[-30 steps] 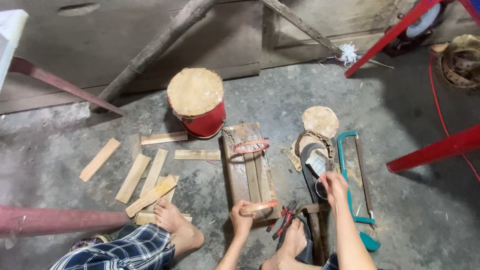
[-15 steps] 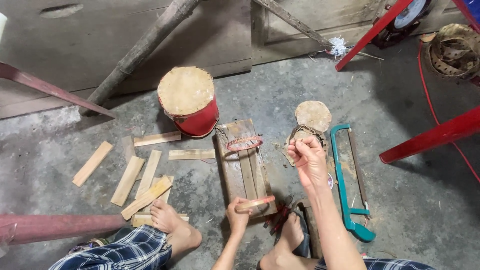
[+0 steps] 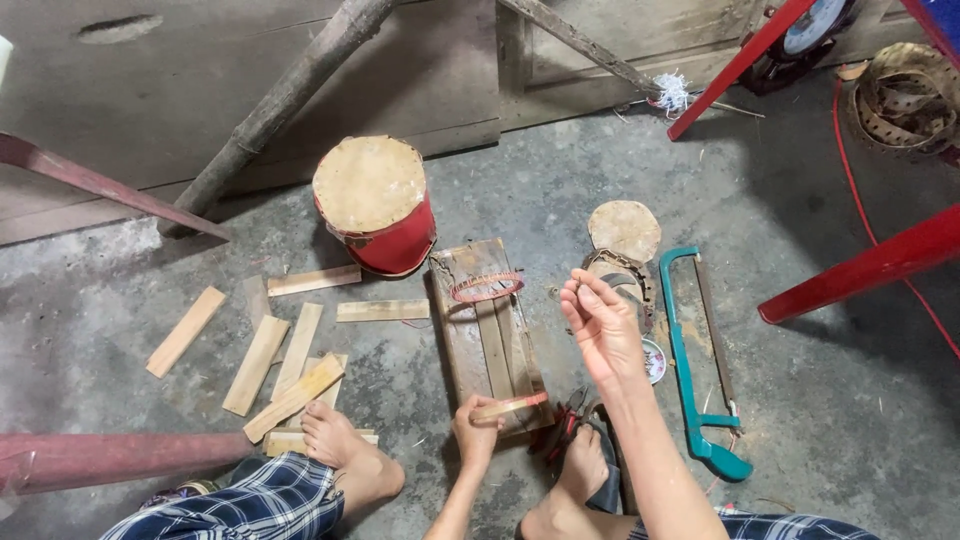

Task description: Assembling a wooden frame by bending wire with pliers and fitting wooden slats into place.

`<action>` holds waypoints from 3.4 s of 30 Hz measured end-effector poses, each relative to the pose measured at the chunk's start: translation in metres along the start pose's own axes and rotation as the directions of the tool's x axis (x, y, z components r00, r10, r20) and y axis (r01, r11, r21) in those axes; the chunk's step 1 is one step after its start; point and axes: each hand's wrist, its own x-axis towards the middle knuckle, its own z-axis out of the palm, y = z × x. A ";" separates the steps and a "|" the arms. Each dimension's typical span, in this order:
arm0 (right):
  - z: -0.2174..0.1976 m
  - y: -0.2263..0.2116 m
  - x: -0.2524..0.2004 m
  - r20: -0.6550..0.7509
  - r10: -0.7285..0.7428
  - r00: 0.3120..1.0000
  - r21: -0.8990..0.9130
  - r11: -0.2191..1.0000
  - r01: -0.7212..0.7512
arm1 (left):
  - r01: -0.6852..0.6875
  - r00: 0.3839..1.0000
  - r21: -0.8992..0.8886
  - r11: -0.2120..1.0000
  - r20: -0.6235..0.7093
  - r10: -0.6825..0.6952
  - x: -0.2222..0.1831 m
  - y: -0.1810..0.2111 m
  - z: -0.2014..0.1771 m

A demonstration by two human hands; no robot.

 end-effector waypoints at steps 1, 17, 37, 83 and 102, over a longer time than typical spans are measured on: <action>0.005 -0.003 -0.003 -0.001 0.000 1.000 0.000 1.000 0.000 | 0.000 1.000 0.000 1.000 0.000 0.000 0.000 -0.001 0.000; 0.021 -0.014 -0.014 0.129 0.133 0.983 0.202 0.967 -0.157 | -0.052 0.999 -0.055 0.997 -0.014 0.051 0.002 -0.006 0.002; 0.025 -0.018 -0.020 0.198 0.146 0.969 0.317 0.926 -0.204 | -0.054 0.998 -0.038 0.998 -0.021 0.053 0.003 -0.008 0.003; -0.091 -0.007 0.057 0.241 -0.001 0.970 0.447 0.888 -0.110 | -0.030 0.999 0.014 0.999 0.010 0.030 0.001 0.000 0.000; -0.342 0.076 0.123 -0.770 -0.355 0.531 -0.487 0.864 -0.129 | -0.003 1.000 -0.064 0.998 0.024 0.005 0.003 -0.001 0.002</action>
